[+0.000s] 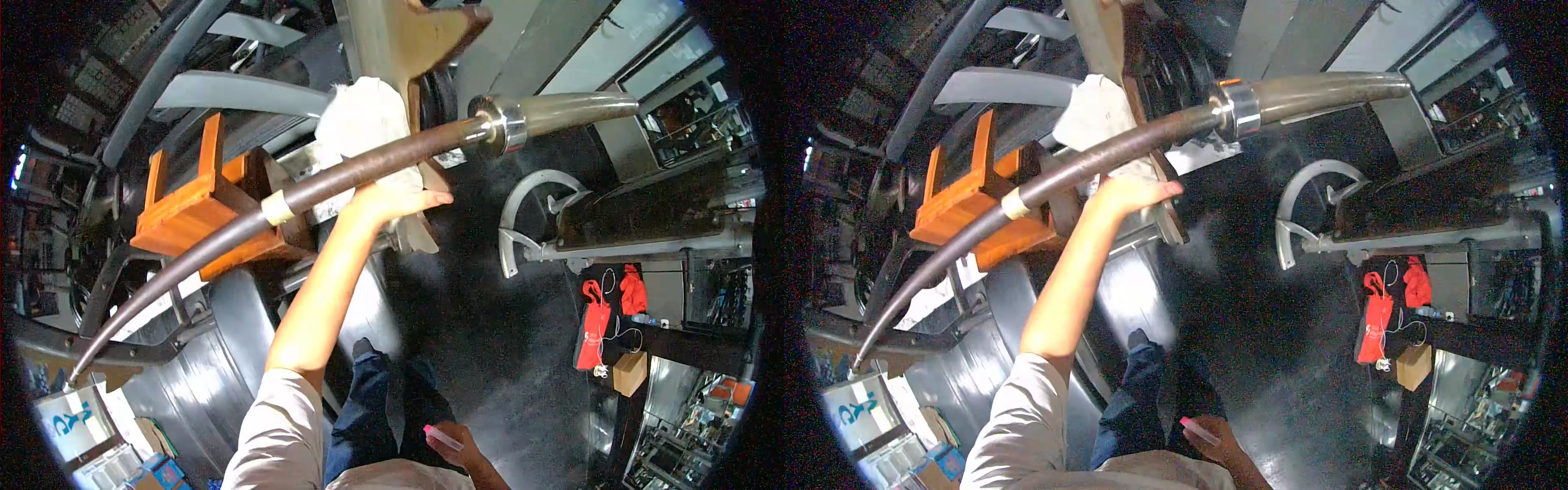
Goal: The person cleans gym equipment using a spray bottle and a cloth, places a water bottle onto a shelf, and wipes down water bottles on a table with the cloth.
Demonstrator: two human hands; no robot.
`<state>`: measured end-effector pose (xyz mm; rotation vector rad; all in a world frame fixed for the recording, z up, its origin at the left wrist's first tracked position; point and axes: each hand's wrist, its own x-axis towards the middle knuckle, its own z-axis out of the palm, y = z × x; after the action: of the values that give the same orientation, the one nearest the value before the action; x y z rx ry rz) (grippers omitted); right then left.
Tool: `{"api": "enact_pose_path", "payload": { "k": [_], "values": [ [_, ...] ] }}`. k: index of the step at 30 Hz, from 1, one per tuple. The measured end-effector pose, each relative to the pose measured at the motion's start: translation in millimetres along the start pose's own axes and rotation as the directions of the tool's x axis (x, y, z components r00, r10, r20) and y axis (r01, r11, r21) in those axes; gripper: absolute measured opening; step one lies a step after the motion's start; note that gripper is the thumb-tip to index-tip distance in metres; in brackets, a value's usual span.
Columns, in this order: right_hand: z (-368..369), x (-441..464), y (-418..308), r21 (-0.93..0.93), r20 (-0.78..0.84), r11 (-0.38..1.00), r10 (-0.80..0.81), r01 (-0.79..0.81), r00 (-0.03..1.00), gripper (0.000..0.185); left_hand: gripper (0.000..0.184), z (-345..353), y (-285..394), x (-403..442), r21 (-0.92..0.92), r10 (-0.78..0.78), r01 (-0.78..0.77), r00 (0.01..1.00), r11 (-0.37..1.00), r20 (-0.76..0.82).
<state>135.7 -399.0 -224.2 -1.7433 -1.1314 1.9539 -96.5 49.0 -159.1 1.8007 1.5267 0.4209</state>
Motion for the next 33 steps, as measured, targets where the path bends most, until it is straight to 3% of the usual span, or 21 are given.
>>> {"api": "enact_pose_path", "payload": {
  "k": [1,2,4,5,6,9,11,12,14,16,18,19,20,22,23,24,26,28,30,32,33],
  "values": [
    [-3,5,3,0.003,0.011,1.000,0.002,-0.002,1.000,0.019,0.085,18,-12,-4,0.062,0.202,-0.193,0.924,0.979,-0.324],
    [-6,11,5,-0.079,0.028,0.994,-0.073,0.075,0.997,0.020,0.085,32,-24,1,0.068,0.200,-0.188,0.926,0.980,-0.321],
    [-7,17,12,-0.151,0.055,0.978,-0.139,0.146,0.989,0.021,0.075,56,-42,8,0.096,0.487,-0.562,0.604,0.821,-0.631],
    [-5,18,16,-0.072,0.060,0.987,-0.139,0.143,0.989,0.022,0.070,62,-47,-3,0.426,0.602,-0.427,0.601,0.798,-0.525],
    [-3,19,19,0.005,0.066,0.990,-0.141,0.141,0.988,0.023,0.062,89,-55,-8,0.023,0.374,-0.464,0.682,0.885,-0.628],
    [1,26,25,-0.169,0.127,0.948,-0.252,0.271,0.959,0.021,0.053,127,-72,-33,0.179,0.381,-0.347,0.703,0.921,-0.601],
    [0,27,3,-0.127,0.152,0.960,-0.231,0.250,0.961,0.021,0.046,129,-66,-50,-0.025,0.310,-0.406,0.734,0.914,-0.604],
    [-4,29,-7,-0.086,0.180,0.970,-0.210,0.228,0.961,0.021,0.046,130,-61,-54,-0.031,0.304,-0.404,0.733,0.914,-0.609],
    [-12,40,-12,-0.143,0.211,0.972,-0.153,0.185,0.965,0.021,0.045,121,-41,-61,-0.205,0.266,-0.490,0.726,0.848,-0.635],
    [-18,51,-27,-0.197,0.241,0.970,-0.093,0.142,0.966,0.021,0.042,95,-12,-69,-0.013,0.429,-0.535,0.693,0.845,-0.580],
    [-22,63,-52,-0.106,0.093,0.946,-0.296,0.305,0.951,0.022,0.036,80,25,-90,-0.021,0.412,-0.502,0.733,0.865,-0.541],
    [-24,69,-57,-0.109,0.097,0.946,-0.296,0.306,0.950,0.022,0.034,105,17,-82,0.032,0.356,-0.422,0.719,0.906,-0.598],
    [-26,73,-60,0.021,0.015,0.946,-0.324,0.324,0.946,0.020,0.034,101,12,-81,0.030,0.352,-0.419,0.719,0.907,-0.599],
    [-30,77,-70,0.147,-0.070,0.923,-0.348,0.354,0.935,0.019,0.038,86,-4,-74,0.058,0.345,-0.351,0.854,0.935,-0.389],
    [-33,78,-77,0.148,-0.082,0.917,-0.362,0.371,0.928,0.018,0.039,101,-31,-74,0.047,0.387,-0.439,0.732,0.897,-0.560],
    [-35,78,-80,0.149,-0.095,0.912,-0.373,0.383,0.923,0.017,0.039,110,-48,-82,0.049,0.391,-0.442,0.730,0.896,-0.561],
    [-38,81,-70,0.072,-0.083,0.907,-0.410,0.416,0.908,0.017,0.037,129,-69,-110,-0.165,0.314,-0.438,0.817,0.884,-0.484],
    [-35,78,-63,0.003,-0.071,0.899,-0.437,0.439,0.896,0.017,0.035,152,-73,-134,-0.082,0.276,-0.415,0.728,0.906,-0.628],
    [-34,71,-62,0.091,-0.039,0.967,-0.234,0.237,0.971,0.017,0.035,181,-90,-164,-0.087,0.262,-0.414,0.710,0.906,-0.654],
    [-33,67,-56,0.163,-0.026,0.972,-0.170,0.172,0.985,0.017,0.034,283,-171,-202,0.140,0.297,-0.299,0.582,0.944,-0.757],
    [-33,66,-53,0.234,-0.007,0.966,-0.109,0.107,0.994,0.017,0.033,254,-146,-204,-0.107,0.168,-0.380,0.623,0.919,-0.764]
  ]
}}
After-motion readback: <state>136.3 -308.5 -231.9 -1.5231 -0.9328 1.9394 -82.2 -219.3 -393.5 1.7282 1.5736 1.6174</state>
